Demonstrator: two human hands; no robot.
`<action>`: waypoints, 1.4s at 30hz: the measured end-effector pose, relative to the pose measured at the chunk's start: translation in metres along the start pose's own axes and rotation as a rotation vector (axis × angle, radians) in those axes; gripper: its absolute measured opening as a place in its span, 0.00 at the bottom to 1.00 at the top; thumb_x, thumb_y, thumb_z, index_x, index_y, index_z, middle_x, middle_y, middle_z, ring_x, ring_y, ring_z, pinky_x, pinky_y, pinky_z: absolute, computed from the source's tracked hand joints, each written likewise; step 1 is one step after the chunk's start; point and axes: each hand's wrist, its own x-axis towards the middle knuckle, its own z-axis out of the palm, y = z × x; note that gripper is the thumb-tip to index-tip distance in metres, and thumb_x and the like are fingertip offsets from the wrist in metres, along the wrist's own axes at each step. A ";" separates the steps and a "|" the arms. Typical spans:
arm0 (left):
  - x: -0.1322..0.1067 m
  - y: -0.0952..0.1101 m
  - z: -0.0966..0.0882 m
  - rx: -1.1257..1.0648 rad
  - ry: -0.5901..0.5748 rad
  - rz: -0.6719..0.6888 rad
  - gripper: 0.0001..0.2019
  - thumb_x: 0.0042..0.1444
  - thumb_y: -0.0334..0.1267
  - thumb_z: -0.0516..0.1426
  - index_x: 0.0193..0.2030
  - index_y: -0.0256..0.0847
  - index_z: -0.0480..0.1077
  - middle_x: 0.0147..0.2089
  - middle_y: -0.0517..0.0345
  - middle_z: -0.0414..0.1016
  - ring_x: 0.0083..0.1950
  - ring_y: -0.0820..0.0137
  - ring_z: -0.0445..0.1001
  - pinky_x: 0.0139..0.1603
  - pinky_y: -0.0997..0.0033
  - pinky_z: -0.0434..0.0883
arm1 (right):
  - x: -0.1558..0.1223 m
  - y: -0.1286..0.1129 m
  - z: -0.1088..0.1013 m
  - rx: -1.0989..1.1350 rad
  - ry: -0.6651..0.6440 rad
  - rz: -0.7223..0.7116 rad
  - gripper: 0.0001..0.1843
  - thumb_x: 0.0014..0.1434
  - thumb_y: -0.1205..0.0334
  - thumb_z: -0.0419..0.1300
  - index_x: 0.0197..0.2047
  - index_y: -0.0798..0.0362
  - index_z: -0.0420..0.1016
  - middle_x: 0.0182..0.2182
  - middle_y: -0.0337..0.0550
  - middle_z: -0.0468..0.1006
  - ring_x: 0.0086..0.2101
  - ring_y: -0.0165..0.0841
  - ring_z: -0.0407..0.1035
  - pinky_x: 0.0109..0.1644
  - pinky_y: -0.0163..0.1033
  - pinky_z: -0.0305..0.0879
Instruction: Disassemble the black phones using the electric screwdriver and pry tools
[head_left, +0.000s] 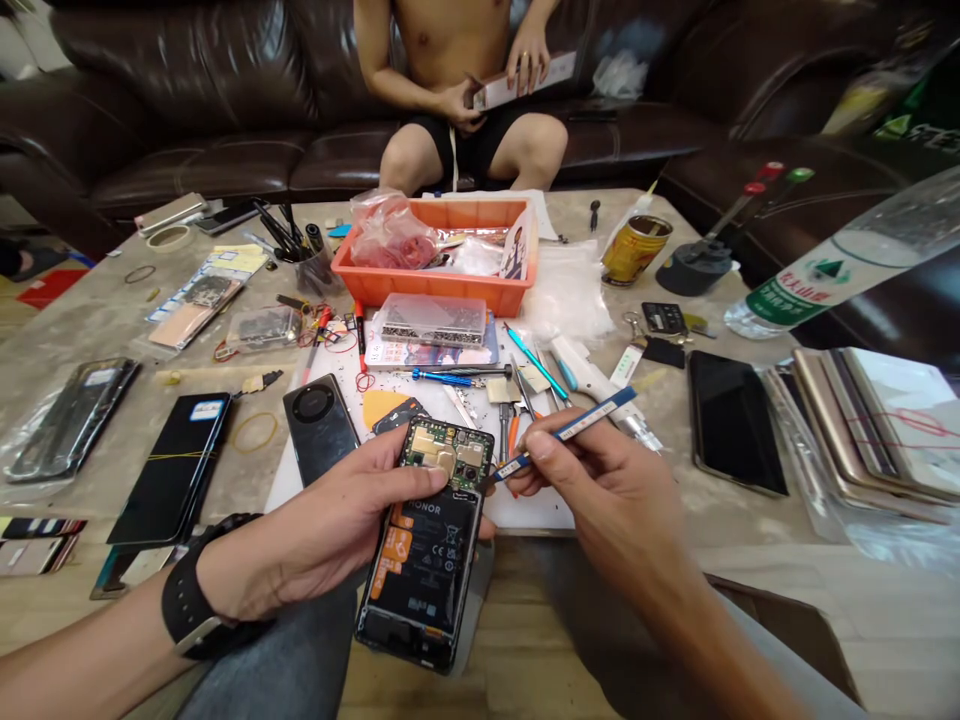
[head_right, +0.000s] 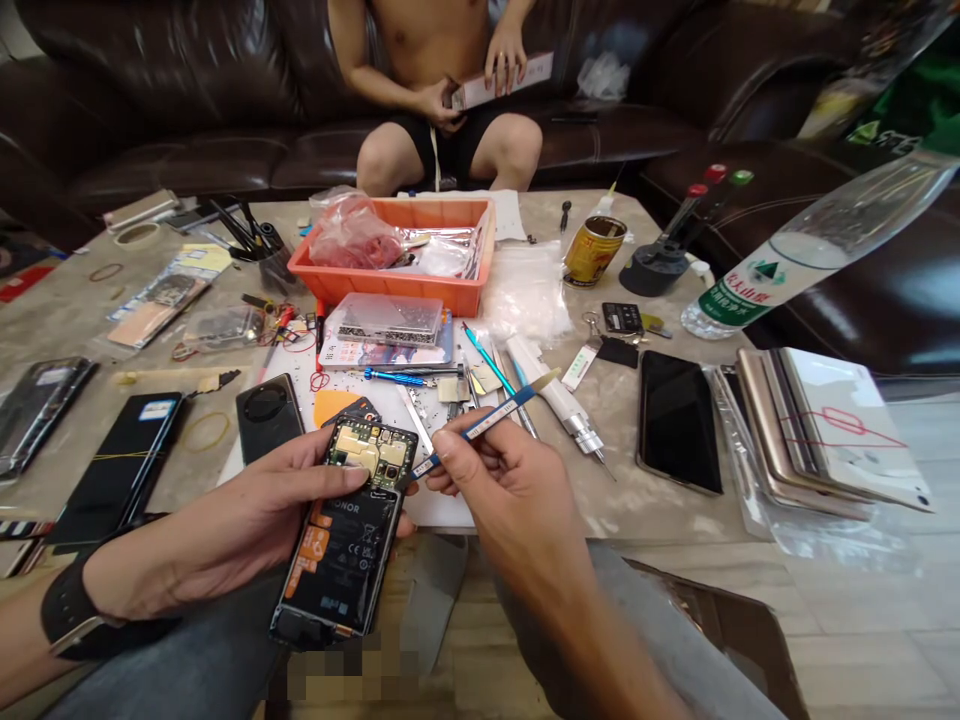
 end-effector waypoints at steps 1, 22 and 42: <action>0.000 0.000 0.000 -0.004 0.001 -0.002 0.19 0.60 0.32 0.62 0.58 0.42 0.68 0.50 0.46 0.81 0.45 0.55 0.84 0.44 0.61 0.80 | 0.000 0.000 0.000 -0.002 0.007 -0.001 0.15 0.56 0.47 0.68 0.34 0.50 0.77 0.21 0.38 0.80 0.23 0.33 0.76 0.30 0.37 0.77; -0.001 0.000 -0.002 -0.014 0.032 -0.041 0.13 0.59 0.33 0.62 0.51 0.38 0.70 0.47 0.43 0.81 0.45 0.55 0.83 0.43 0.62 0.80 | 0.001 -0.002 0.000 -0.011 0.020 0.018 0.16 0.54 0.46 0.69 0.33 0.49 0.77 0.21 0.39 0.81 0.23 0.34 0.77 0.29 0.38 0.77; 0.005 -0.003 -0.009 -0.130 -0.012 0.023 0.10 0.63 0.35 0.58 0.50 0.37 0.71 0.44 0.44 0.82 0.41 0.55 0.83 0.46 0.55 0.78 | 0.007 0.016 0.007 0.314 0.051 0.397 0.25 0.42 0.44 0.77 0.28 0.56 0.75 0.20 0.41 0.80 0.21 0.28 0.75 0.24 0.29 0.72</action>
